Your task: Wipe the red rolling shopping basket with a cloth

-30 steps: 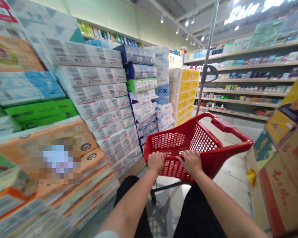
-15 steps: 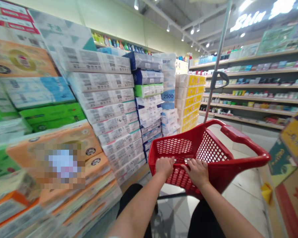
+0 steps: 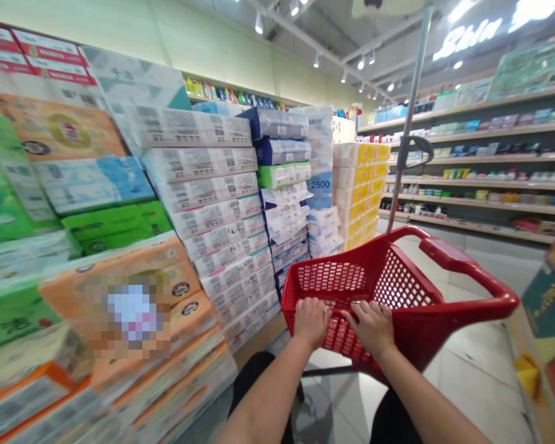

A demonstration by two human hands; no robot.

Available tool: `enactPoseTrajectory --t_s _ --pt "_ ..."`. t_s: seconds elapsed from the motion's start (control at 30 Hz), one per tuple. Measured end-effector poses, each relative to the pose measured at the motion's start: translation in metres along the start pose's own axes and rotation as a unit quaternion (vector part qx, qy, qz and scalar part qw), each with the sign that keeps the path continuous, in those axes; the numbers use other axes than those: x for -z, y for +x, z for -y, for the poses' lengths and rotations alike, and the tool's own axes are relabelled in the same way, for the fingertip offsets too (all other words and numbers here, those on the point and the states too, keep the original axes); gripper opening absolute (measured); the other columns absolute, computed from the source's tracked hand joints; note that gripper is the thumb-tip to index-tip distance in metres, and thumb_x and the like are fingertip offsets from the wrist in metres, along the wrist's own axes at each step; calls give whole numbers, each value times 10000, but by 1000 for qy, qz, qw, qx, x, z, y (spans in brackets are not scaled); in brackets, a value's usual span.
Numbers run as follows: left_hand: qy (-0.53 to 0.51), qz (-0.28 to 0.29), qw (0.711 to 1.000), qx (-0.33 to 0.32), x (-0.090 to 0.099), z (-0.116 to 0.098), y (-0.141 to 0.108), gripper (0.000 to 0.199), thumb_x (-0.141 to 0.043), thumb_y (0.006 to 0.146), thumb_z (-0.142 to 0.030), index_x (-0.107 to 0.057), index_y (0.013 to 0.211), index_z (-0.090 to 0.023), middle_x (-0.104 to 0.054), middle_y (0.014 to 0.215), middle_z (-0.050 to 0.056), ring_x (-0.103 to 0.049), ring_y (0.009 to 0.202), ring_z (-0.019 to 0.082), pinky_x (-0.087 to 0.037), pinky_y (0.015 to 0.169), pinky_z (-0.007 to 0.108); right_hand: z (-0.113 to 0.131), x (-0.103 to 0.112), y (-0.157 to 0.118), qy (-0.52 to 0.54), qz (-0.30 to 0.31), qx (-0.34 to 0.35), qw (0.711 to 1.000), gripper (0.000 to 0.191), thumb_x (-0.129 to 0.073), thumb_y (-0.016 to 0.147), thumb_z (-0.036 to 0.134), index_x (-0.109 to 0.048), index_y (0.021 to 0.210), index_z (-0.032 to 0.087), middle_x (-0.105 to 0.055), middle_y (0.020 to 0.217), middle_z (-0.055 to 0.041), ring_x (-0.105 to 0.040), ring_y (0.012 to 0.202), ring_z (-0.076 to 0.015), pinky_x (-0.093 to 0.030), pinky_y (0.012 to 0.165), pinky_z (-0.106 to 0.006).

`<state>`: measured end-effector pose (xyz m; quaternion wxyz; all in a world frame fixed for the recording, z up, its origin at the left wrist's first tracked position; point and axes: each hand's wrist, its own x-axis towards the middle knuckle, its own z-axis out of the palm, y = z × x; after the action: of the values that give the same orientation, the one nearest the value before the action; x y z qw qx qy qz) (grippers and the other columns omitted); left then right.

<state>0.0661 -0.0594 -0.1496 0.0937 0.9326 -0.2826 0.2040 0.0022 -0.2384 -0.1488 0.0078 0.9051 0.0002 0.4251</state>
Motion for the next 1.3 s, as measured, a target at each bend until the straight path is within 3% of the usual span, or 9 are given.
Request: enactPoseTrajectory --t_s 0.1,0.3,0.47,0.67,0.8,0.87,1.07,1.23,1.3 --pt "6 -53 999 9 -7 -3 -10 355 -370 953 -450 -582 1133 -229 -585 1158 64 -448 1130 252 -274 1051 468 1 0 0 3 3 2 1000 315 -524 941 462 -638 769 224 -626 739 -14 -500 794 -195 -240 831 -375" --pt "-4 34 999 40 8 -8 2 467 -209 992 -405 -617 894 -202 -627 896 66 -520 870 216 -377 852 417 1 1 -1 10 11 0 1000 299 -538 935 467 -643 796 224 -640 768 -16 -500 808 -195 -236 822 -373" --pt "1 -31 999 15 8 -9 -4 362 -327 968 -425 -615 1039 -217 -633 1049 64 -495 1037 239 -299 1000 443 3 2 0 12 8 -9 1000 306 -543 932 466 -639 770 225 -637 751 -15 -495 793 -193 -236 814 -371" --pt "-16 62 997 48 19 -7 14 558 -167 1001 -383 -667 838 -196 -677 850 71 -569 798 201 -393 784 371 3 4 1 11 -14 3 1000 286 -546 928 460 -658 801 229 -639 752 -11 -505 785 -188 -247 819 -365" --pt "-5 -21 1000 -7 8 -5 -1 385 -298 978 -391 -644 997 -223 -659 997 53 -536 979 224 -343 956 428 4 2 2 11 -9 -2 1000 306 -540 929 470 -646 776 226 -634 741 -11 -501 779 -192 -247 809 -366" --pt "-2 -60 998 -2 3 -5 -7 347 -336 967 -400 -624 1056 -227 -640 1061 54 -504 1048 234 -295 1013 445 5 1 2 12 -13 1 1000 319 -528 932 481 -643 777 226 -634 742 -12 -497 779 -193 -244 810 -368" --pt "-18 59 997 39 15 -2 12 546 -158 998 -417 -641 853 -206 -661 869 59 -552 831 202 -372 785 375 7 1 2 11 -11 -1 1000 306 -519 940 458 -642 782 228 -628 741 -20 -484 787 -188 -235 821 -362" --pt "3 4 1000 2 15 0 2 385 -308 971 -445 -620 1013 -224 -637 1031 66 -512 997 230 -315 958 429 11 -1 4 12 -4 -12 1000 289 -546 923 448 -636 757 229 -619 747 -24 -473 804 -195 -232 829 -361" --pt "5 12 1000 22 15 -1 2 408 -267 983 -421 -622 998 -221 -643 1008 66 -523 975 227 -331 933 424 11 -1 3 13 -2 -8 1000 291 -548 921 452 -636 757 229 -621 751 -23 -475 802 -195 -233 827 -362"
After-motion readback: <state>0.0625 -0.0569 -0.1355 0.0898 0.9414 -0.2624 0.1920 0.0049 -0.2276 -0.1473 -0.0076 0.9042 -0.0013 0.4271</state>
